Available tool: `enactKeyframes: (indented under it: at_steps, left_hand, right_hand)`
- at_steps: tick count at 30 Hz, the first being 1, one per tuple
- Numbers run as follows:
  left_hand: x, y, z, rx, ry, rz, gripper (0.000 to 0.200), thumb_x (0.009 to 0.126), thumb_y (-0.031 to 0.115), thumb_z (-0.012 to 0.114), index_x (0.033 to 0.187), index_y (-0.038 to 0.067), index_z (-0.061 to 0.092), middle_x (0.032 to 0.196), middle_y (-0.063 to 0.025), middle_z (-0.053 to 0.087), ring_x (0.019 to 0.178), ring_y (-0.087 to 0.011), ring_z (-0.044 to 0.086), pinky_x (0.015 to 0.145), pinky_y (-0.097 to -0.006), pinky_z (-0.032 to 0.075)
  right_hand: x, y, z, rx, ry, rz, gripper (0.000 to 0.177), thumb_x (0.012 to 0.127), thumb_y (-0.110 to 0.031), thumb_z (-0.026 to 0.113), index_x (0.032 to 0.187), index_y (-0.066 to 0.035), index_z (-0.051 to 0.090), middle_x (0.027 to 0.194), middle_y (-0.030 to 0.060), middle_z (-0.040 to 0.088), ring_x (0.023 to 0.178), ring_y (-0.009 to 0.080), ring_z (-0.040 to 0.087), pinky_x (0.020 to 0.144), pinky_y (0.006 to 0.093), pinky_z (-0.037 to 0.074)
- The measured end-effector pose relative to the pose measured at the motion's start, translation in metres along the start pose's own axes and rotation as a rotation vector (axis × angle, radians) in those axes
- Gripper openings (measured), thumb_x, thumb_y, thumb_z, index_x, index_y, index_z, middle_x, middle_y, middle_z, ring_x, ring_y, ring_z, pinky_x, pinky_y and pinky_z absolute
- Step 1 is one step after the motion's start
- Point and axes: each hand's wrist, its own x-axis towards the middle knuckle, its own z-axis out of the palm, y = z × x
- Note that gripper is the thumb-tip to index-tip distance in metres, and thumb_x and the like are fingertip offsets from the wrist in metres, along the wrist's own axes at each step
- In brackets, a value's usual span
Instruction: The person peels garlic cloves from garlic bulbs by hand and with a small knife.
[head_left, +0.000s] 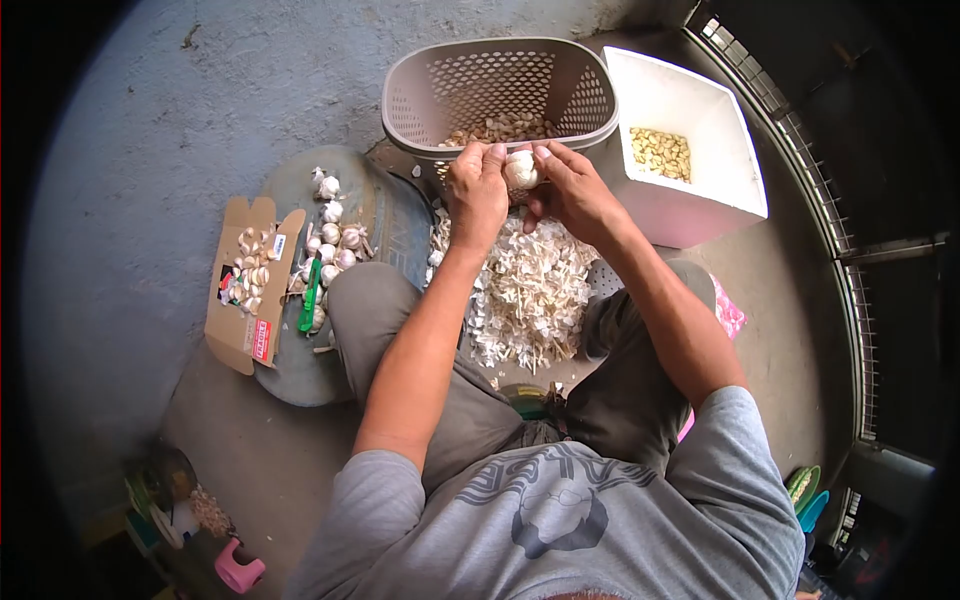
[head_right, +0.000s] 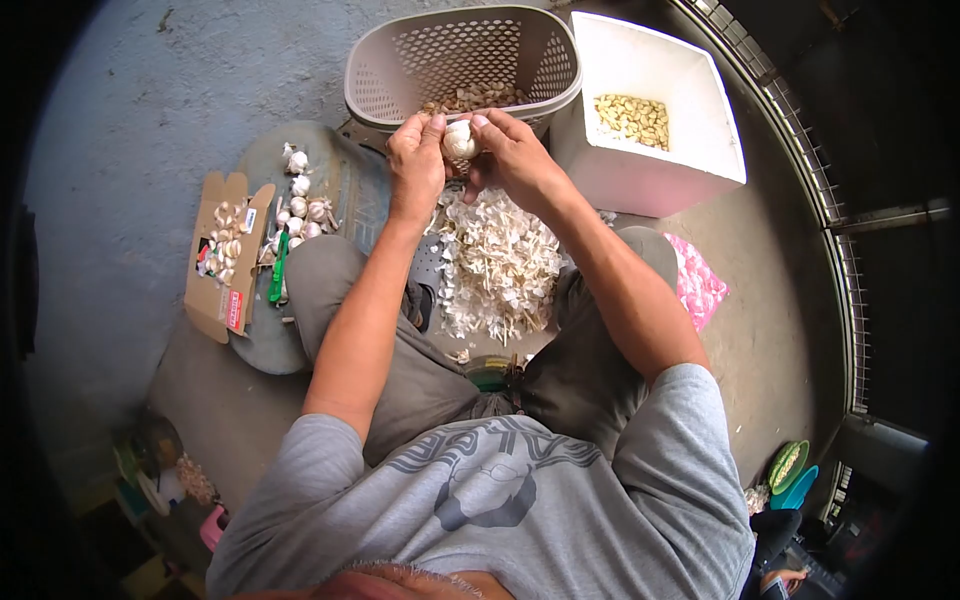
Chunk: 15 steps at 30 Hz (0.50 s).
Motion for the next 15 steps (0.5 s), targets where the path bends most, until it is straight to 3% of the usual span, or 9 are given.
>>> enactKeyframes:
  at_steps: [4, 7, 10, 13, 15]
  left_hand:
    - [0.005, -0.013, 0.001, 0.082, -0.011, 0.052, 0.019, 0.097, 0.012, 0.065, 0.086, -0.002, 0.067, 0.064, -0.0099, 0.064, 0.059, -0.0198, 0.058, 0.060, -0.0392, 0.047]
    - [0.004, -0.023, -0.003, 0.119, -0.107, -0.071, 0.014, 0.092, 0.007, 0.066, 0.103, -0.001, 0.071, 0.082, -0.0111, 0.066, 0.071, -0.0237, 0.063, 0.068, -0.0392, 0.051]
    - [-0.008, -0.020, 0.005, 0.203, -0.055, 0.265, 0.037, 0.086, 0.004, 0.067, 0.123, 0.001, 0.067, 0.108, -0.0130, 0.062, 0.090, -0.0287, 0.065, 0.083, -0.0384, 0.054]
    - [-0.010, -0.007, 0.006, 0.273, -0.033, 0.430, 0.056, 0.081, 0.003, 0.067, 0.137, 0.002, 0.061, 0.125, -0.0140, 0.051, 0.104, -0.0321, 0.063, 0.096, -0.0381, 0.053]
    - [-0.010, 0.004, 0.005, 0.106, -0.140, 0.314, 0.051, 0.089, 0.014, 0.068, 0.138, 0.000, 0.060, 0.110, -0.0119, 0.061, 0.096, -0.0262, 0.065, 0.091, -0.0353, 0.054]
  right_hand:
    - [-0.003, -0.006, -0.003, 0.106, -0.035, -0.008, 0.033, 0.109, -0.030, 0.051, 0.125, -0.001, 0.055, 0.096, 0.0084, 0.062, 0.064, 0.0145, 0.062, 0.056, 0.0375, 0.062]
    - [-0.003, -0.014, -0.012, 0.133, -0.040, -0.067, 0.032, 0.108, -0.028, 0.053, 0.127, -0.001, 0.055, 0.094, 0.0073, 0.063, 0.066, 0.0144, 0.063, 0.056, 0.0374, 0.062]
    - [-0.004, -0.024, -0.015, -0.045, 0.079, -0.089, 0.029, 0.107, -0.024, 0.057, 0.125, -0.001, 0.055, 0.091, 0.0080, 0.066, 0.067, 0.0144, 0.064, 0.058, 0.0352, 0.061]
    - [0.001, -0.015, -0.018, -0.120, 0.187, -0.065, 0.029, 0.106, -0.024, 0.060, 0.123, 0.000, 0.055, 0.092, 0.0093, 0.067, 0.066, 0.0135, 0.064, 0.056, 0.0321, 0.059]
    - [0.004, -0.009, -0.015, -0.146, 0.193, -0.057, 0.026, 0.106, -0.024, 0.060, 0.116, 0.000, 0.055, 0.089, 0.0088, 0.068, 0.064, 0.0131, 0.066, 0.054, 0.0283, 0.057]
